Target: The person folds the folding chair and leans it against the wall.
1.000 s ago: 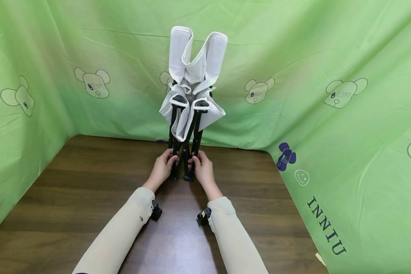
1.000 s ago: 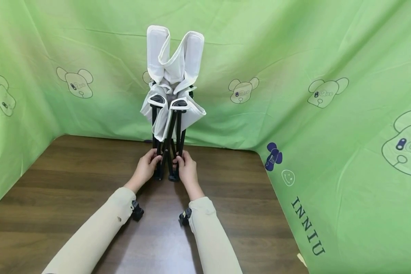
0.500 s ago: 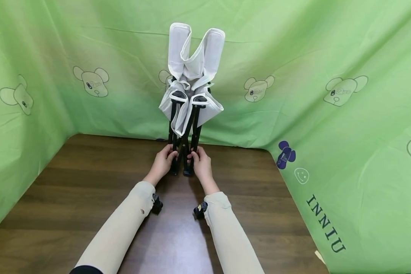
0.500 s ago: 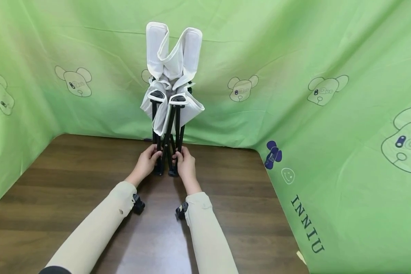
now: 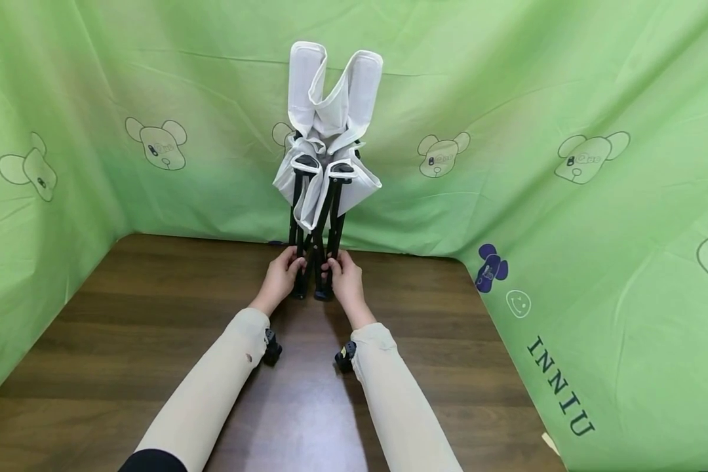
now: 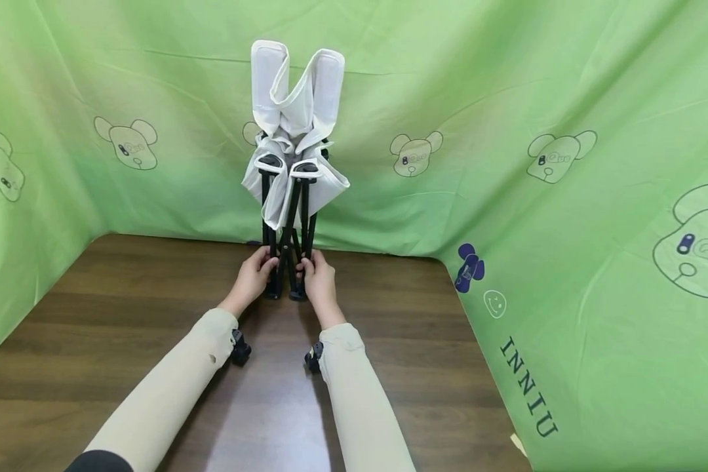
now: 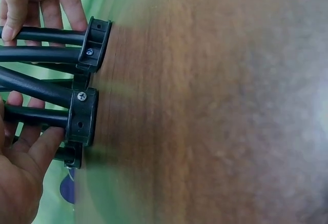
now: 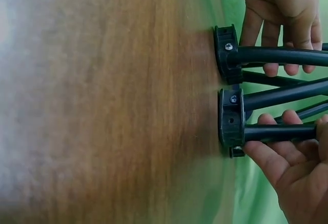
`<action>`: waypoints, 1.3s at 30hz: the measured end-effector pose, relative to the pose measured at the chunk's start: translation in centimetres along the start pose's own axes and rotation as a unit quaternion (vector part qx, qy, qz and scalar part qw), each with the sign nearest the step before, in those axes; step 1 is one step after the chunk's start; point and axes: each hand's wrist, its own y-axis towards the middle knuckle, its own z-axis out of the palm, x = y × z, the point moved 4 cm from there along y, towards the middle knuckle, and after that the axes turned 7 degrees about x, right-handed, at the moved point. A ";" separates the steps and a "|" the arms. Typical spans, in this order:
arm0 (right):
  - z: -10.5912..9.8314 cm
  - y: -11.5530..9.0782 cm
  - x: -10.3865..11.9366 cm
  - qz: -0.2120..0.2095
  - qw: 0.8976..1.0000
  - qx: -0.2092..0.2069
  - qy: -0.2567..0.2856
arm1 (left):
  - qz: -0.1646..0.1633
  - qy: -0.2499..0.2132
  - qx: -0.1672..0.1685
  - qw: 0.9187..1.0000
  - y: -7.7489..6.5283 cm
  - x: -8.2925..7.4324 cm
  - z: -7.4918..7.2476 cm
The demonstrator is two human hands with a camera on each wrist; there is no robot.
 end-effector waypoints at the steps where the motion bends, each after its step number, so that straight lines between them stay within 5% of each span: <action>1: 0.0 0.1 0.0 0.000 1.000 0.000 0.001 | -0.001 0.001 0.000 1.000 0.0 0.0 0.0; 19: -0.3 1.1 -0.4 0.014 0.999 0.031 0.002 | -0.011 -0.002 -0.023 1.000 0.2 -0.2 0.5; 27: -0.2 1.2 -0.5 0.027 0.999 0.040 -0.012 | -0.050 0.008 -0.042 0.998 0.0 -0.6 1.1; 39: -0.1 1.6 -0.6 0.022 0.999 0.037 -0.009 | -0.058 -0.008 -0.071 0.996 0.2 -0.5 1.5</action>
